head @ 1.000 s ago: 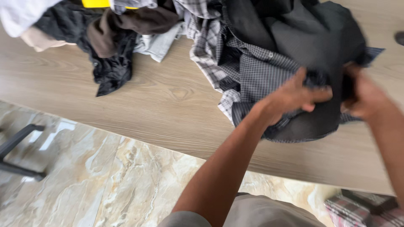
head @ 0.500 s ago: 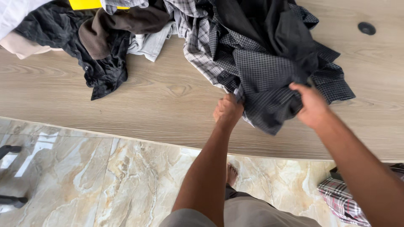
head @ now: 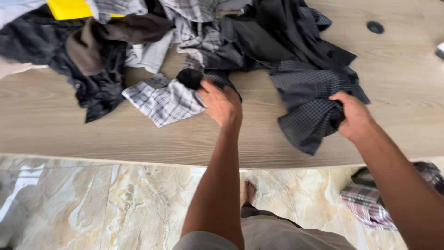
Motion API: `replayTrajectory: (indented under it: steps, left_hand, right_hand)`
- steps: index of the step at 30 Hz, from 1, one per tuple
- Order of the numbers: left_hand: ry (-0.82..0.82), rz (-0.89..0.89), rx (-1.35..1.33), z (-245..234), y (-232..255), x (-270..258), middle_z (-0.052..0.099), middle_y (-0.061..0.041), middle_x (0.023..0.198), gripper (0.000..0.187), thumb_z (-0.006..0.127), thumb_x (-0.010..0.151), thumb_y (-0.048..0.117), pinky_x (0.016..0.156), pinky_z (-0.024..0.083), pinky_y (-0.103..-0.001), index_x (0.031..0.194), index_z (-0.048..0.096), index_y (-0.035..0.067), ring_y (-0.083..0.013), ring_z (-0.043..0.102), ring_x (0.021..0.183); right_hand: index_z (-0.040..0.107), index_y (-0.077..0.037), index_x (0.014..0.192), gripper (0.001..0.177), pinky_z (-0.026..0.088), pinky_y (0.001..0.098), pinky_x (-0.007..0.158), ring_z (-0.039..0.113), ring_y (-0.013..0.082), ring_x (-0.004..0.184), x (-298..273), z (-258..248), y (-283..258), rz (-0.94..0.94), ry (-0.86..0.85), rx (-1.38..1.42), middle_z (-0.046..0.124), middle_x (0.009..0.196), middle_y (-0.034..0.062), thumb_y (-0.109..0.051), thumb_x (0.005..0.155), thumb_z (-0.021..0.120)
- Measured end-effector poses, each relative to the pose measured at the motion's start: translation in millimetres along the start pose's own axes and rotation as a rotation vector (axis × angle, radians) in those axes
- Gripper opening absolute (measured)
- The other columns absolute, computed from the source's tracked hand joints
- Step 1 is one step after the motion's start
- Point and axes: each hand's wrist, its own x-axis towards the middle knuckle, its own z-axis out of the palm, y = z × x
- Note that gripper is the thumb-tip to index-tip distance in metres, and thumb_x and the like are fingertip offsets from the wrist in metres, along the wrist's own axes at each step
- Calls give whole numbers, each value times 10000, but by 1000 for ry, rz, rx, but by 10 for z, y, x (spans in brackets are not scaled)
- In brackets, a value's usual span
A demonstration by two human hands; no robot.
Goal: The person picks up a dark checkered shirt from a pile of clothes on a table, lays it flat, and buttons it from the bottom to the top. The person then flips the shirt over and continues buttoning the remaining buttons on the other side.
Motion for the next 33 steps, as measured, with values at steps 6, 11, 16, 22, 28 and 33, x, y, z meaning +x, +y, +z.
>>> replayTrajectory:
  steps: [6, 11, 16, 22, 28, 33]
  left_hand:
    - [-230, 42, 284, 846, -472, 108, 647, -226, 1120, 1051, 766, 747, 549, 885, 520, -541, 1563, 230, 159, -383, 654, 1032]
    - [211, 104, -67, 722, -640, 1381, 668, -250, 1244, 695, 710, 879, 218, 854, 559, -476, 1474, 401, 35, -402, 683, 1027]
    - [697, 464, -395, -145, -16, 2228, 373, -244, 1670, 715, 510, 1057, 120, 1037, 571, -414, 1635, 94, 56, -360, 612, 1386]
    - [-49, 341, -330, 60, 384, -52, 705, -159, 1144, 211, 547, 1022, 210, 946, 561, -453, 1168, 617, 75, -332, 703, 1084]
    - [-714, 449, 46, 156, 315, -1777, 640, -180, 1211, 774, 806, 784, 528, 954, 460, -544, 1368, 497, 125, -340, 632, 1089]
    - [-793, 389, 282, 83, 257, -1840, 716, -88, 1205, 231, 551, 1059, 329, 1079, 475, -498, 1260, 624, 242, -234, 735, 1023]
  right_hand:
    - [592, 77, 1220, 372, 549, 372, 869, 668, 230, 1016, -310, -420, -19, 39, 90, -191, 668, 1182, 131, -133, 914, 612]
    - [560, 50, 1288, 425, 552, 378, 898, 673, 230, 1048, -487, -420, -90, 54, 206, -316, 672, 1209, 125, -151, 916, 603]
    - [584, 37, 1306, 461, 547, 365, 906, 674, 217, 1054, -476, -92, -55, 30, 113, -367, 682, 1186, 107, -123, 884, 674]
    - [596, -30, 1310, 492, 548, 331, 905, 682, 175, 1047, -395, 83, 232, 5, -135, -288, 709, 1134, 46, -117, 845, 732]
    - [560, -45, 1392, 472, 559, 357, 944, 656, 176, 1025, -375, -507, 515, 162, -139, 257, 666, 1197, 56, -234, 1012, 767]
    - [549, -18, 1362, 464, 616, 340, 945, 746, 184, 1075, -375, -891, 253, 96, -27, 210, 715, 1263, 78, -96, 920, 667]
